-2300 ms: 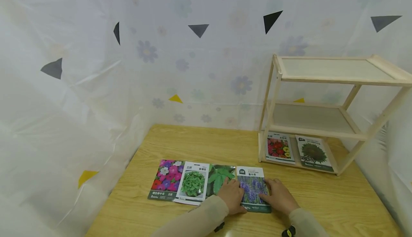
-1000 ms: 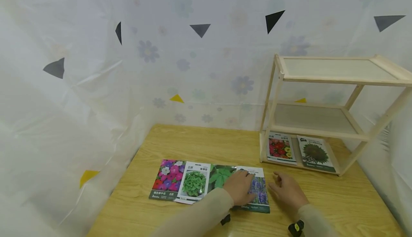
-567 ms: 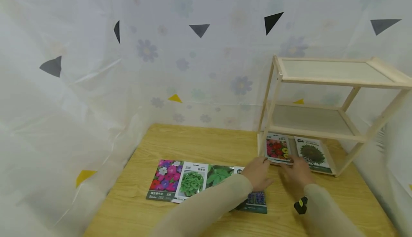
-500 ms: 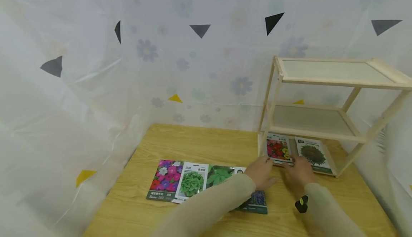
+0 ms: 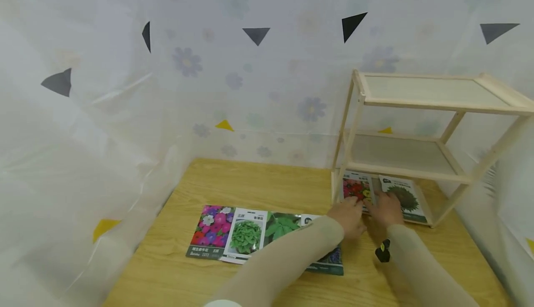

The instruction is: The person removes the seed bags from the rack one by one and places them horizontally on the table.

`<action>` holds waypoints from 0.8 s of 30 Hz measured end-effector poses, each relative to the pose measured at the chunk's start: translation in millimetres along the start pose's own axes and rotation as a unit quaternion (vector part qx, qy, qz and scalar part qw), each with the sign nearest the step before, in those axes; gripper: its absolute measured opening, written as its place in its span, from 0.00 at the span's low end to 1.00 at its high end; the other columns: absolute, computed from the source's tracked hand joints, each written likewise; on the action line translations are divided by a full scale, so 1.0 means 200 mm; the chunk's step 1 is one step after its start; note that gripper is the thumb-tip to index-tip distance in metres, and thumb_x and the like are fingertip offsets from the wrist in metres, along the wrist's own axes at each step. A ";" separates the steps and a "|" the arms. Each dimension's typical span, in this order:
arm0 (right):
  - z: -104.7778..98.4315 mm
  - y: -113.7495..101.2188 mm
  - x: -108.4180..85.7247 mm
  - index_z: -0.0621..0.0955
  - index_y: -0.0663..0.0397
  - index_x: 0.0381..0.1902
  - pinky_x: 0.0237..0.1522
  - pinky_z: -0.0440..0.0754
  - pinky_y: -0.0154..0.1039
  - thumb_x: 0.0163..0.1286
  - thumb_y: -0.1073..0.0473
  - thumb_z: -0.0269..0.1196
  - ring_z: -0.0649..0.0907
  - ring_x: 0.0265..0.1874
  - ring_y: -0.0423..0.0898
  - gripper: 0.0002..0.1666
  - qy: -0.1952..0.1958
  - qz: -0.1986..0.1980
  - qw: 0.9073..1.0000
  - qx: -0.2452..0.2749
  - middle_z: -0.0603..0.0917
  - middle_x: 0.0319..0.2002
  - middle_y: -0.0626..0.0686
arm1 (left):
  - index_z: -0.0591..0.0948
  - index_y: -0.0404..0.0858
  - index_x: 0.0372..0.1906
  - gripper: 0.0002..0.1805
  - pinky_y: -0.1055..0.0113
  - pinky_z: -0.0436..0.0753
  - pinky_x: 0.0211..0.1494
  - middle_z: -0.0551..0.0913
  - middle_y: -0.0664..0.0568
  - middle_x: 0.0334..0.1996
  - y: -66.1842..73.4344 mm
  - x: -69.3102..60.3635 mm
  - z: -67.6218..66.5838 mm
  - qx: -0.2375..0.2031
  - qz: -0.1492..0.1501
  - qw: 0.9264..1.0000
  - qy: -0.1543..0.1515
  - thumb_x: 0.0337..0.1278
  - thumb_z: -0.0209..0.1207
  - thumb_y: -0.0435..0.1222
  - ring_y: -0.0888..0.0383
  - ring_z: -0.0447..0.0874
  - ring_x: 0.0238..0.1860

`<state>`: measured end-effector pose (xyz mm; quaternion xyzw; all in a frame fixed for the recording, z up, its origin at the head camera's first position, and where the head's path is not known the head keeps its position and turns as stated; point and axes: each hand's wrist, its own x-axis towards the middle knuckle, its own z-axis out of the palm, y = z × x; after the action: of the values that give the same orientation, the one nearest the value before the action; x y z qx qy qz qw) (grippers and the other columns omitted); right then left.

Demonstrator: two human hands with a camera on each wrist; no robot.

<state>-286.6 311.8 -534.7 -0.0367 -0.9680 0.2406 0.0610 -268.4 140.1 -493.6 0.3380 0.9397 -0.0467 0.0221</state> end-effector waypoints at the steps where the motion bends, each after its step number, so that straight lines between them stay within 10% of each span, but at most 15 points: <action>1: 0.00 0.00 0.01 0.68 0.78 0.61 0.52 0.67 0.72 0.71 0.45 0.55 0.64 0.56 0.77 0.39 0.001 -0.001 1.000 -0.003 0.65 0.58 0.81 | 0.58 0.48 0.74 0.42 0.73 0.58 0.70 0.58 0.60 0.71 0.00 0.01 0.00 -0.004 -0.004 1.000 -0.010 0.61 0.49 0.64 0.64 0.54 0.71; 8: 0.01 0.00 0.05 0.63 0.80 0.64 0.51 0.66 0.74 0.71 0.36 0.51 0.62 0.57 0.80 0.49 -0.045 0.021 0.999 -0.020 0.59 0.61 0.83 | 0.48 0.49 0.77 0.46 0.74 0.52 0.72 0.48 0.60 0.75 -0.01 0.08 0.01 -0.026 -0.029 0.996 -0.082 0.60 0.49 0.64 0.65 0.45 0.74; 24: 0.08 -0.01 0.08 0.58 0.83 0.66 0.58 0.57 0.74 0.64 0.28 0.53 0.55 0.59 0.83 0.61 -0.101 0.052 0.993 -0.042 0.57 0.61 0.85 | 0.52 0.50 0.76 0.46 0.70 0.60 0.70 0.49 0.58 0.75 -0.06 0.14 0.08 -0.090 -0.056 0.989 -0.101 0.58 0.54 0.63 0.62 0.49 0.73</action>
<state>-303.9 304.8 -546.5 -0.0653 -0.9752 0.2052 -0.0517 -298.1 146.4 -510.9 0.2752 0.9504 0.0027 0.1448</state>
